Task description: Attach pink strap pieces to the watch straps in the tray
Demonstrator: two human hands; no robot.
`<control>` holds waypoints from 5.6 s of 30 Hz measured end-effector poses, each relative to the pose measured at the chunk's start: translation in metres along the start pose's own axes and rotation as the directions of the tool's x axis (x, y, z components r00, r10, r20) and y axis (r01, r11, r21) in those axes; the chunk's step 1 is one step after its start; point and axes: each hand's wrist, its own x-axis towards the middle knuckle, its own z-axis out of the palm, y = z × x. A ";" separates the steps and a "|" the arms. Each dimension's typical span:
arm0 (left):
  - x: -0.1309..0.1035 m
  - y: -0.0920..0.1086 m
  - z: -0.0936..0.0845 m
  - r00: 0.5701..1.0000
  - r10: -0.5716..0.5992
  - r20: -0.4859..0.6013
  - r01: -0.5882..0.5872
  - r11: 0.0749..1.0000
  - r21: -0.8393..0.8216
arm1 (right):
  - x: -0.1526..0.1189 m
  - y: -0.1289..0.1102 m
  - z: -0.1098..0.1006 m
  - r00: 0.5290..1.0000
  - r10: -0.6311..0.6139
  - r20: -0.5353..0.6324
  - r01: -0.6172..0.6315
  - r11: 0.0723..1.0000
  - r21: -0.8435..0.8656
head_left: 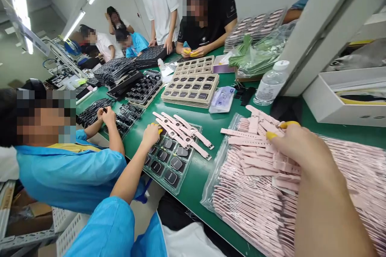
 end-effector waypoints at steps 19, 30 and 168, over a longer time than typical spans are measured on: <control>0.001 0.171 0.044 0.971 0.220 0.098 0.096 0.018 -0.995 | -0.017 -0.016 -0.003 0.963 -0.229 -0.139 0.267 0.877 0.400; -0.001 0.161 0.052 0.900 0.433 0.048 0.016 0.077 -0.997 | -0.074 -0.093 0.011 0.919 -0.394 -0.037 0.067 0.064 0.996; 0.009 0.151 0.058 0.916 0.402 -0.003 -0.043 0.093 -0.995 | -0.067 -0.109 0.061 0.904 -0.399 0.153 -0.093 0.164 0.982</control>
